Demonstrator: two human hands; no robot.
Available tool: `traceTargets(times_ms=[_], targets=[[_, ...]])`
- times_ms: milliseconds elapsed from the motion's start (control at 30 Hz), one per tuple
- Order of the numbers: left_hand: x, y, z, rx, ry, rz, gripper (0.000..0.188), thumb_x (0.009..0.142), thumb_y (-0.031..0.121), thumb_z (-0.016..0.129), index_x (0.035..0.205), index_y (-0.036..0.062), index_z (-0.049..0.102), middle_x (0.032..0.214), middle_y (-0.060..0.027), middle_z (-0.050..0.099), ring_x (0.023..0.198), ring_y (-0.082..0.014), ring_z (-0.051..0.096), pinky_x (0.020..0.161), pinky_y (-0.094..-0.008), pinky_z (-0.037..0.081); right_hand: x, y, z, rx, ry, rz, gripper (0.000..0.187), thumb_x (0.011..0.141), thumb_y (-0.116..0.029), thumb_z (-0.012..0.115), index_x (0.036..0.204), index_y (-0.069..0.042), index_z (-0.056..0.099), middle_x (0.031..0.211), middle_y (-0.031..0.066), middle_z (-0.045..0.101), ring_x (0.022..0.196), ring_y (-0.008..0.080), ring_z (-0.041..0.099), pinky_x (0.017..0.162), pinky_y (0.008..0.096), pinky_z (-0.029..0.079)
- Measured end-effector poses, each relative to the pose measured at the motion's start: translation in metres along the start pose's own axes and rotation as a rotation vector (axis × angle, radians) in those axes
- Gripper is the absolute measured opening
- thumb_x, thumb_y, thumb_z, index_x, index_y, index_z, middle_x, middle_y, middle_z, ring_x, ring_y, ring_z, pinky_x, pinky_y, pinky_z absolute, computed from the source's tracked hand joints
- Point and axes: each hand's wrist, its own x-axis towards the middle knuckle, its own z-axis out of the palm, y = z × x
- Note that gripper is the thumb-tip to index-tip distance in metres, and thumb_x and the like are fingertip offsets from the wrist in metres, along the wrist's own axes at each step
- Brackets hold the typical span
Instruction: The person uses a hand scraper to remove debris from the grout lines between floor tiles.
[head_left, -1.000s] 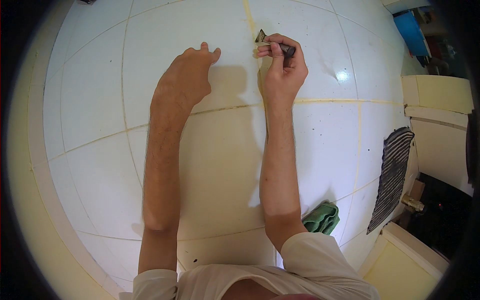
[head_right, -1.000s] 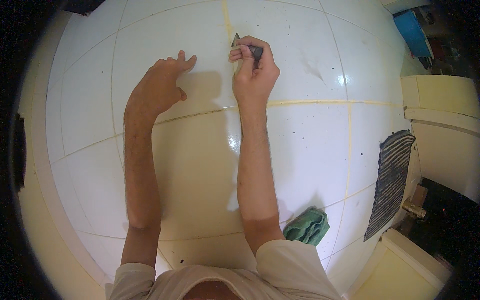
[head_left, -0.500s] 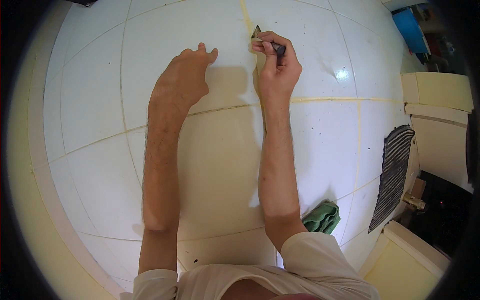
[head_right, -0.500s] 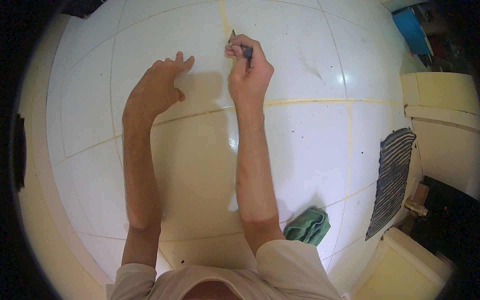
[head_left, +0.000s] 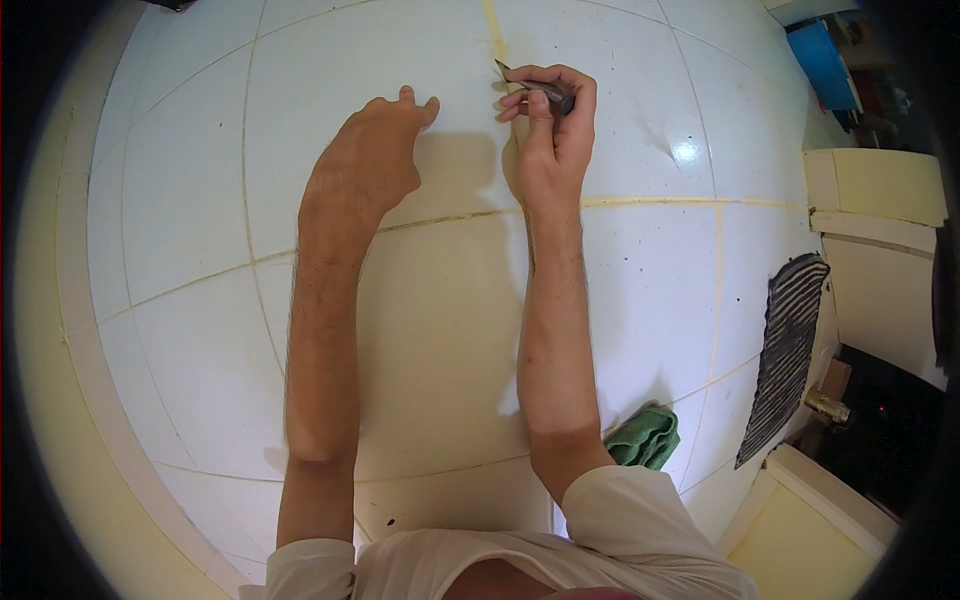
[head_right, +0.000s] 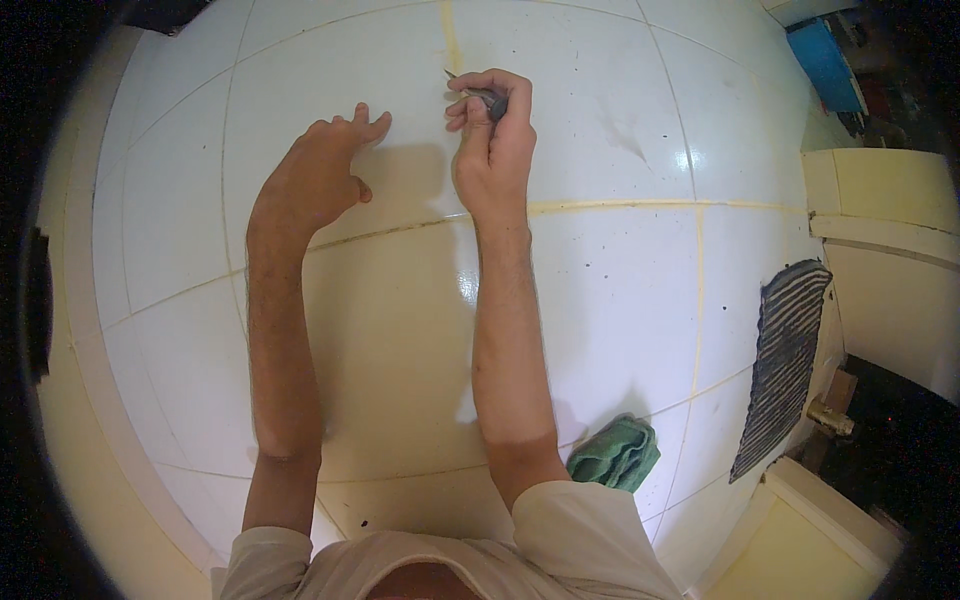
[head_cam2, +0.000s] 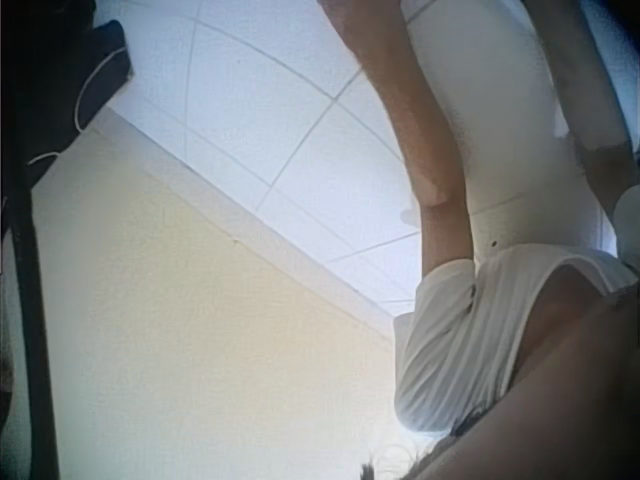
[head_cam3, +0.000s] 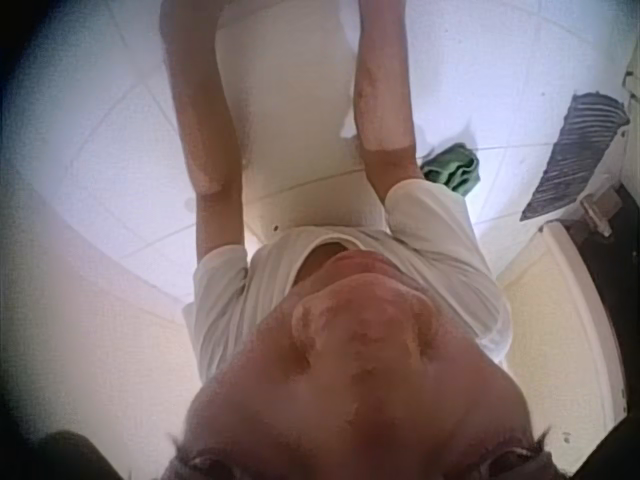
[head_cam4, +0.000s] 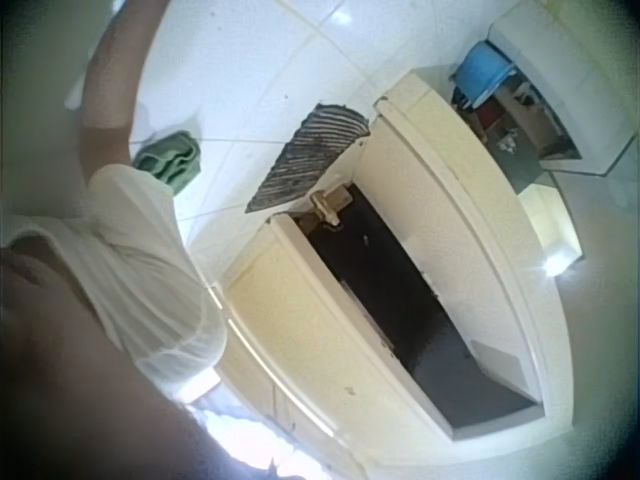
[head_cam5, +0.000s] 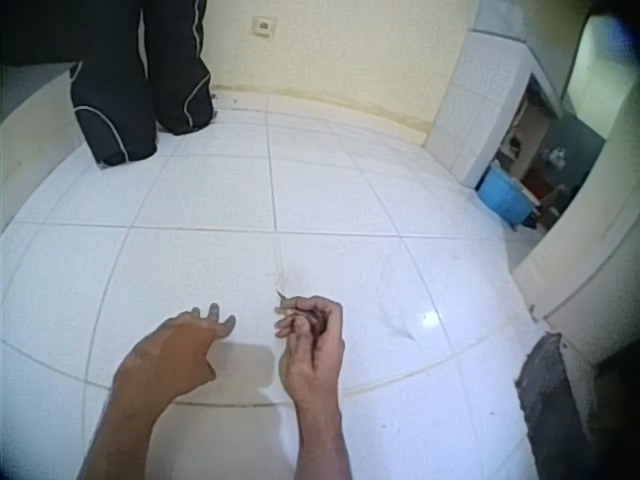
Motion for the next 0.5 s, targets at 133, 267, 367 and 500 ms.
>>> traceTargets(times_ms=[133,267,367,500], targets=[[-0.004,-0.005,-0.002,0.018,0.021,0.018,0.089,0.071,0.003,0.082,0.151,0.0199,0.048,0.147,-0.0083,0.056,0.129,-0.0309,0.055,0.109,-0.0419,0.049,-0.002,0.006,0.000,-0.031,-0.085,-0.045,0.005,0.102,0.000,0.051,0.106,0.001,0.055,0.095,0.0090,0.068,0.082,0.0137,0.062,0.073,0.0281,0.052],[-0.004,-0.004,-0.004,-0.003,0.001,-0.025,0.088,0.071,0.001,0.081,0.150,0.0212,0.049,0.153,-0.0070,0.051,0.132,-0.0306,0.053,0.110,-0.0417,0.049,-0.003,-0.001,0.001,-0.099,-0.126,0.020,0.005,0.102,-0.003,0.055,0.105,0.001,0.055,0.095,0.0090,0.069,0.085,0.0132,0.063,0.076,0.0265,0.052],[-0.001,-0.002,0.002,-0.016,0.012,0.003,0.088,0.070,0.001,0.081,0.150,0.0220,0.050,0.156,-0.0064,0.048,0.133,-0.0307,0.052,0.111,-0.0419,0.048,-0.001,0.004,-0.002,0.019,-0.082,0.102,0.004,0.103,-0.004,0.054,0.104,0.000,0.056,0.097,0.0104,0.070,0.082,0.0128,0.063,0.073,0.0258,0.051],[-0.001,-0.002,0.004,0.003,0.042,0.031,0.088,0.071,0.000,0.081,0.150,0.0220,0.050,0.157,-0.0062,0.046,0.134,-0.0314,0.052,0.112,-0.0422,0.048,0.001,0.006,0.002,-0.025,-0.036,0.049,0.005,0.104,-0.005,0.052,0.107,-0.001,0.051,0.098,0.0123,0.071,0.074,0.0126,0.060,0.066,0.0263,0.049]])
